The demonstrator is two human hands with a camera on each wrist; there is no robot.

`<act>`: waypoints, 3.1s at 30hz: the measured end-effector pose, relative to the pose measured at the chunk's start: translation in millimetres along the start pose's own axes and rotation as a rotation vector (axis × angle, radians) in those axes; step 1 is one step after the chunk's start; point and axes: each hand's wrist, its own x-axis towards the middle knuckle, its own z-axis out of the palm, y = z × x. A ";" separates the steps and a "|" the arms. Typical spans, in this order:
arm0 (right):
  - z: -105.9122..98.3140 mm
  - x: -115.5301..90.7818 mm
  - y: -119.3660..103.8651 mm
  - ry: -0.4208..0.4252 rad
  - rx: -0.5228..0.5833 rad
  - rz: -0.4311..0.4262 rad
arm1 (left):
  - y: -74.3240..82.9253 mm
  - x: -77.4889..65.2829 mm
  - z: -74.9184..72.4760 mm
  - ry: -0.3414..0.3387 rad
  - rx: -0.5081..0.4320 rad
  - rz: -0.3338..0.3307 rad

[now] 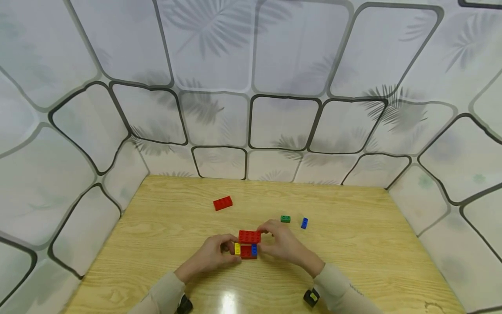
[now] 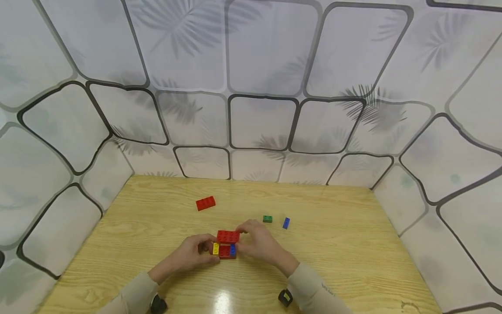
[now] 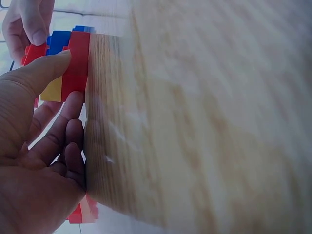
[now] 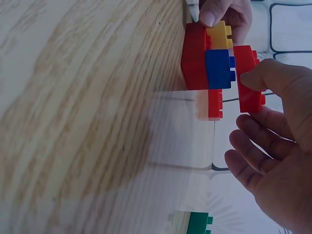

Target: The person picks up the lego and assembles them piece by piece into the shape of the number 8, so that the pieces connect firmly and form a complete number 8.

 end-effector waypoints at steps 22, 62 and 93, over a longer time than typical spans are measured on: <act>12.1 -3.2 0.9 -0.039 0.004 -0.026 | -4.1 -2.1 3.2 0.016 0.033 0.081; 10.8 -4.1 -1.9 -0.032 -0.027 -0.105 | 2.2 -3.4 -0.1 0.019 0.016 0.076; 8.9 -5.8 -5.4 -0.064 -0.048 -0.074 | 7.7 -10.9 -4.0 0.070 0.000 0.164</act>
